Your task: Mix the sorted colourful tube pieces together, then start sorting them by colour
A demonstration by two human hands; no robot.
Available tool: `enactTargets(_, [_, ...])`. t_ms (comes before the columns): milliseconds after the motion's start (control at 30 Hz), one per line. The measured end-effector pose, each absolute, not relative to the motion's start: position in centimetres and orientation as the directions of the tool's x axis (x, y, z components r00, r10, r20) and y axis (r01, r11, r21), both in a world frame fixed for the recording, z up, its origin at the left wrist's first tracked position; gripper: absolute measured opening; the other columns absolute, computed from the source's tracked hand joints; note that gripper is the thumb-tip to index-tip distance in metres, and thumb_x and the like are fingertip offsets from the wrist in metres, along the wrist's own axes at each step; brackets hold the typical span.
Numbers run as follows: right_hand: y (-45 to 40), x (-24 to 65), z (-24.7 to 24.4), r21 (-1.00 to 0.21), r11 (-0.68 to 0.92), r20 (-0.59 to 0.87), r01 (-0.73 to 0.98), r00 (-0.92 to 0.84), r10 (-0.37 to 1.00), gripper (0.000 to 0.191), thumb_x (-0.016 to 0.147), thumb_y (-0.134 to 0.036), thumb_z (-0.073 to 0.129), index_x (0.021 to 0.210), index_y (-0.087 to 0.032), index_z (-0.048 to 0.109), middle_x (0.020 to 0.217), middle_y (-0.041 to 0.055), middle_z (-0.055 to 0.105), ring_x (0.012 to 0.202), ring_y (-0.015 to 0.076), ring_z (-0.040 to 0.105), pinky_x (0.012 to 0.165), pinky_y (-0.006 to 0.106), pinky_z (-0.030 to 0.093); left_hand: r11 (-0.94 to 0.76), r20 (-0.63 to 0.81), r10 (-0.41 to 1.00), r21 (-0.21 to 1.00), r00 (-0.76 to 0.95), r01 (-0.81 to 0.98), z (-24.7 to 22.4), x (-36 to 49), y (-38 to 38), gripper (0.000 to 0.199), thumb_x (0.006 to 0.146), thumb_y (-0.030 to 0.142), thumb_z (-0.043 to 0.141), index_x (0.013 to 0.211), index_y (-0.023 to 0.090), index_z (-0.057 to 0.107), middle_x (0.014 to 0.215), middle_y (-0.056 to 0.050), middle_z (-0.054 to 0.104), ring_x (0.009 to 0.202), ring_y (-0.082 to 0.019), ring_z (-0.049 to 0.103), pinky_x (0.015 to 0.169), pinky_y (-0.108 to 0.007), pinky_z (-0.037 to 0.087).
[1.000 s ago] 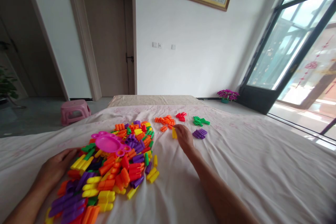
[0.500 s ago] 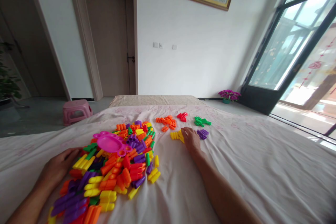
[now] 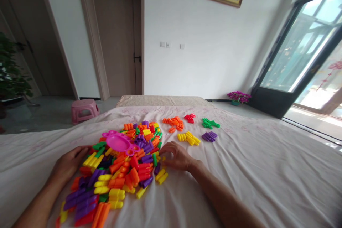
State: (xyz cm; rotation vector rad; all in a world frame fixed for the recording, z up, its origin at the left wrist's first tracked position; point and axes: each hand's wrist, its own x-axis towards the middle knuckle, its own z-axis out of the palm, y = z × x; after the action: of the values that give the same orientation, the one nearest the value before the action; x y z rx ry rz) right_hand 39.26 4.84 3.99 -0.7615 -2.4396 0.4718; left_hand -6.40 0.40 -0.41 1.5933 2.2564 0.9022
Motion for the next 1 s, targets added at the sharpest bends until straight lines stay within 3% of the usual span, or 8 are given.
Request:
enactTargets(100, [5.0,39.7,3.8,-0.42,0.795,0.356,0.438,-0.726,0.589,0.041,0.073,-0.044,0.077,0.107,-0.025,0.07,0.1,0.0031,0.072,0.092,0.0202,0.062,0.085,0.032,0.045,0.239,0.099,0.917,0.642,-0.388,0.728,-0.6,-6.5,0.5,0.052,0.086,0.056,0.041,0.112,0.02,0.069,0.11,-0.003,0.075,0.1,-0.022,0.068,0.078,-0.024,0.05])
enactTargets(300, [4.2,40.1,4.9,-0.364,0.804,0.336,0.471,-0.738,0.585,0.036,0.075,-0.041,0.075,0.108,-0.026,0.069,0.098,0.0025,0.072,0.091,0.0196,0.063,0.083,0.03,0.045,0.24,0.093,0.916,0.652,-0.39,0.719,-0.4,-6.5,0.5,0.05,0.085,0.055,0.044,0.11,0.021,0.069,0.107,-0.003,0.076,0.098,-0.023,0.069,0.078,-0.025,0.049])
enactTargets(500, [3.7,40.3,5.1,-0.388,0.773,0.306,0.502,-0.721,0.621,0.037,0.072,-0.036,0.077,0.107,-0.028,0.07,0.096,0.0013,0.072,0.089,0.0198,0.064,0.082,0.03,0.046,0.219,0.115,0.92,0.644,-0.375,0.733,-0.6,-6.8,0.5,0.048,0.084,0.055,0.045,0.108,0.022,0.069,0.107,-0.004,0.076,0.099,-0.025,0.069,0.079,-0.028,0.05])
enactTargets(633, [4.6,40.7,4.2,-0.477,0.684,0.355,0.551,-0.591,0.724,0.03,0.078,-0.022,0.066,0.108,-0.027,0.07,0.09,-0.0001,0.071,0.08,0.0155,0.064,0.075,0.026,0.047,0.241,0.081,0.919,0.658,-0.385,0.713,-0.8,-7.0,0.6,0.048,0.085,0.055,0.045,0.109,0.022,0.068,0.108,-0.004,0.075,0.1,-0.025,0.068,0.08,-0.027,0.05])
enactTargets(733, [5.6,41.7,3.9,-0.504,0.61,0.47,0.612,-0.398,0.788,0.027,0.083,-0.022,0.06,0.108,-0.025,0.069,0.092,0.0016,0.07,0.081,0.0152,0.063,0.076,0.026,0.047,0.247,0.066,0.921,0.662,-0.384,0.708,-0.8,-7.0,0.7,0.049,0.085,0.056,0.044,0.11,0.021,0.068,0.109,-0.004,0.075,0.1,-0.025,0.068,0.079,-0.026,0.05])
enactTargets(833, [6.7,43.4,4.0,-0.45,0.514,0.554,0.73,-0.223,0.802,0.027,0.086,-0.024,0.056,0.111,-0.023,0.068,0.094,0.0039,0.07,0.087,0.0179,0.062,0.081,0.03,0.046,0.249,0.071,0.922,0.643,-0.38,0.724,-0.5,-6.8,0.6,0.051,0.085,0.056,0.044,0.113,0.02,0.067,0.107,-0.005,0.075,0.098,-0.024,0.068,0.078,-0.026,0.049])
enactTargets(1000, [7.9,46.0,3.7,-0.347,0.327,0.543,0.879,-0.096,0.834,0.027,0.088,-0.027,0.054,0.11,-0.024,0.07,0.103,0.0057,0.07,0.096,0.0223,0.058,0.087,0.035,0.042,0.237,0.084,0.921,0.656,-0.381,0.716,0.0,-6.2,0.2,0.052,0.084,0.055,0.046,0.114,0.018,0.067,0.11,-0.005,0.074,0.099,-0.023,0.067,0.078,-0.024,0.048])
